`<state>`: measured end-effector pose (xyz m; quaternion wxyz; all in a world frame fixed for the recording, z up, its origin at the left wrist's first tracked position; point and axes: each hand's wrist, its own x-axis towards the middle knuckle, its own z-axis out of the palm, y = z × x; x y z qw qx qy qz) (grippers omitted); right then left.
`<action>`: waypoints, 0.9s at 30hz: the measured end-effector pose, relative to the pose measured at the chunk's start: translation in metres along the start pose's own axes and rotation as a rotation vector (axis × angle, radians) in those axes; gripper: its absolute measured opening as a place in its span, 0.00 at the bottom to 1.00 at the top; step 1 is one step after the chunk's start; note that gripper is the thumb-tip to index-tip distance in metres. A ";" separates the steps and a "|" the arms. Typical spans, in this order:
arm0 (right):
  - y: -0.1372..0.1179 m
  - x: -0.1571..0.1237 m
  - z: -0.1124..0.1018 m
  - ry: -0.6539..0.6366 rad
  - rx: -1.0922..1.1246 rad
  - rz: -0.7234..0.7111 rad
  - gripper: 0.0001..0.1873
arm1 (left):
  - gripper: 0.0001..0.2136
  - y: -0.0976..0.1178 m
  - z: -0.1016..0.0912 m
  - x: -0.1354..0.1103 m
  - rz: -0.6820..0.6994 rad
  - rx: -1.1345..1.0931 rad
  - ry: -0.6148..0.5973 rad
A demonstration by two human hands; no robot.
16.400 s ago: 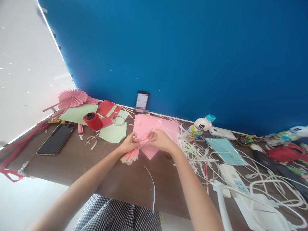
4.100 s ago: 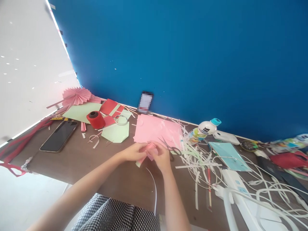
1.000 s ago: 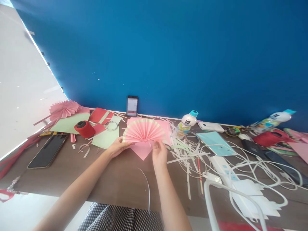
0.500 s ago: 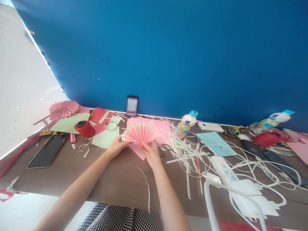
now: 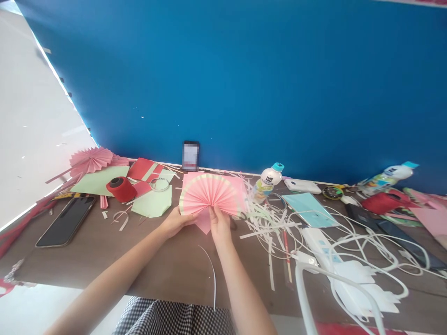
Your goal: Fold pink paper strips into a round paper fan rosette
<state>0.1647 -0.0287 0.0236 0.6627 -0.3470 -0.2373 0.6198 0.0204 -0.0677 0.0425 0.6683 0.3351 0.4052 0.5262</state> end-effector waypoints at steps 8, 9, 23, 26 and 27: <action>0.002 -0.003 0.004 0.000 -0.002 -0.046 0.11 | 0.26 -0.008 0.006 -0.001 0.041 -0.054 0.023; 0.003 -0.004 0.004 0.005 0.004 -0.054 0.11 | 0.25 -0.010 0.006 -0.001 0.061 -0.045 0.028; -0.018 0.008 -0.010 0.091 0.094 -0.039 0.12 | 0.19 -0.016 -0.007 0.008 0.142 0.034 0.073; -0.020 0.013 -0.014 0.144 0.086 -0.072 0.11 | 0.19 -0.014 -0.010 0.011 0.132 -0.027 0.089; -0.019 0.013 -0.014 0.150 0.085 -0.085 0.12 | 0.18 -0.014 -0.011 0.012 0.127 -0.068 0.098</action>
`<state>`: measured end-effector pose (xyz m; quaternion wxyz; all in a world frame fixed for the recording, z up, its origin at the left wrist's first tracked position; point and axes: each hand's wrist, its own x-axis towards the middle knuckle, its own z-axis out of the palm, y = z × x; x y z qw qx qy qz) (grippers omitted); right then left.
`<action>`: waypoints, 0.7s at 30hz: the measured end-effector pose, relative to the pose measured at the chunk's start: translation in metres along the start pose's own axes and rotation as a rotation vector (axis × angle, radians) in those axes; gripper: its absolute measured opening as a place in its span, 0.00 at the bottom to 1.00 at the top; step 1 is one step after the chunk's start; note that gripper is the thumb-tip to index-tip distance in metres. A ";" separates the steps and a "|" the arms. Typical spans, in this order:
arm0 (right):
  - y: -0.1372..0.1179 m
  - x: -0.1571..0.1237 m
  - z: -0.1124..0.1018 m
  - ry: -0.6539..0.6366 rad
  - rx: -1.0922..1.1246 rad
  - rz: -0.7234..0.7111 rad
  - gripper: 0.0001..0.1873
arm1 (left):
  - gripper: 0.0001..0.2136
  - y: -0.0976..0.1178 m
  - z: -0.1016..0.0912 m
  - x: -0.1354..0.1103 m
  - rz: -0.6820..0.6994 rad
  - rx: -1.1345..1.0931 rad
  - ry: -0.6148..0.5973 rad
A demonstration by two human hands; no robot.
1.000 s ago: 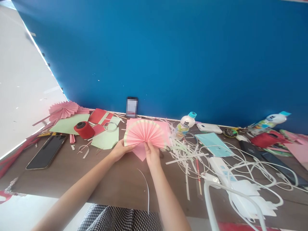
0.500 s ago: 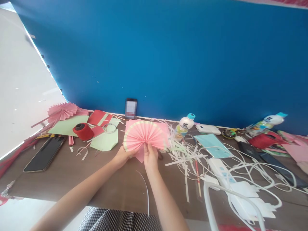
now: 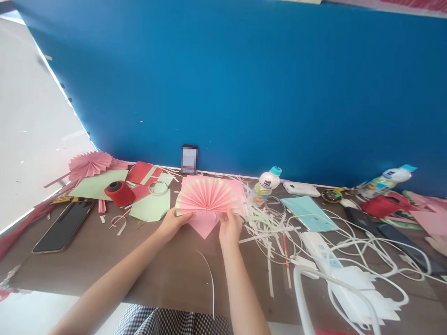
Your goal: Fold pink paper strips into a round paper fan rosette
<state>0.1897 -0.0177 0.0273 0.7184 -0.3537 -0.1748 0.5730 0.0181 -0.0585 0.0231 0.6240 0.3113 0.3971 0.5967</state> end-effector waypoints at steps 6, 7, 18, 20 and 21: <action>0.008 -0.009 0.005 -0.083 -0.001 0.071 0.12 | 0.15 0.001 -0.003 0.006 -0.047 -0.249 0.084; 0.009 -0.010 0.006 -0.093 0.007 0.102 0.12 | 0.15 0.001 -0.004 0.006 -0.061 -0.255 0.083; 0.014 -0.016 0.008 -0.266 -0.010 0.291 0.11 | 0.22 0.013 -0.012 0.002 -0.101 0.066 -0.104; 0.016 -0.018 0.008 -0.270 0.012 0.254 0.12 | 0.22 0.013 -0.011 0.001 -0.045 0.152 -0.098; 0.017 -0.019 0.007 -0.270 0.019 0.228 0.12 | 0.21 0.014 -0.010 0.000 -0.013 0.205 -0.097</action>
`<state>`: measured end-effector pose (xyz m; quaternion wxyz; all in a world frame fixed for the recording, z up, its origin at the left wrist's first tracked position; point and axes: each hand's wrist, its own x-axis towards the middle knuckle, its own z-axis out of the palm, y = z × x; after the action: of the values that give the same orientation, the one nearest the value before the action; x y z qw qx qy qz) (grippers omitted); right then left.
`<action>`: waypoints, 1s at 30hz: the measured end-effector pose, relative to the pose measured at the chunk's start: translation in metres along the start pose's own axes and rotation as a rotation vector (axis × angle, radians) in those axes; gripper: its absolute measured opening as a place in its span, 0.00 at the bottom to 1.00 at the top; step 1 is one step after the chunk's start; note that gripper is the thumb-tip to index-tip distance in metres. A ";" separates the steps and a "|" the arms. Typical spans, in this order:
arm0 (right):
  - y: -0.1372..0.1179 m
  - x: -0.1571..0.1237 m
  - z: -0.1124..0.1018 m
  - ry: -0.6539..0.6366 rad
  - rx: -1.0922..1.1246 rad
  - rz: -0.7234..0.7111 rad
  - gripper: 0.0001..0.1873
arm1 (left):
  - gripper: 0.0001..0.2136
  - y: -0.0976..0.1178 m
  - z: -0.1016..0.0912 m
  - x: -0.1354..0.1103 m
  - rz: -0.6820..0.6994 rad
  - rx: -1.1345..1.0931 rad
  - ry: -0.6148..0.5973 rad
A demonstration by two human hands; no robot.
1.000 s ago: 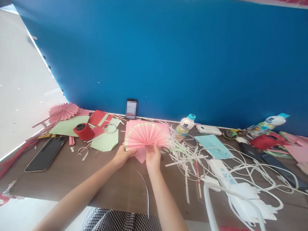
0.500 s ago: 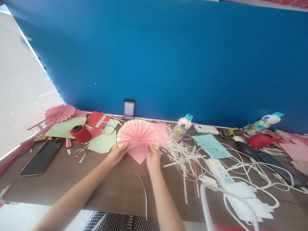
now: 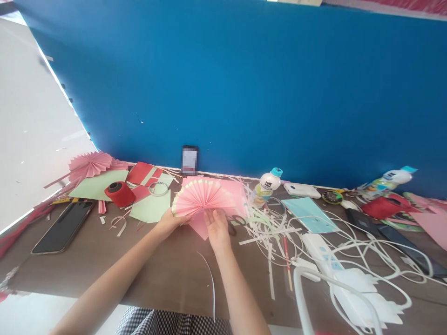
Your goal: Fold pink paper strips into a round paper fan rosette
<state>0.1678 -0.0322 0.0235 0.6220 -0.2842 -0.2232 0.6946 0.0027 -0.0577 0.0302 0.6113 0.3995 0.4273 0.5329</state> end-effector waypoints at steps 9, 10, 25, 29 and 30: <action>-0.001 0.001 -0.003 -0.038 -0.122 -0.100 0.09 | 0.32 0.005 0.006 -0.012 0.045 0.166 -0.351; -0.003 0.001 -0.003 -0.057 -0.137 -0.094 0.08 | 0.33 0.005 0.004 -0.011 -0.029 0.091 -0.423; 0.006 -0.001 -0.006 -0.110 -0.550 -0.171 0.11 | 0.21 0.000 -0.008 0.004 0.079 0.009 0.031; 0.009 0.000 -0.006 -0.089 -0.508 -0.149 0.11 | 0.20 0.014 -0.016 0.004 0.130 0.148 0.131; 0.008 0.000 -0.006 -0.085 -0.477 -0.120 0.11 | 0.21 0.022 -0.023 0.004 0.120 0.207 0.161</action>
<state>0.1656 -0.0333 0.0135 0.5677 -0.3796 -0.4232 0.5955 -0.0257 -0.0505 0.0438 0.4975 0.4411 0.5030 0.5522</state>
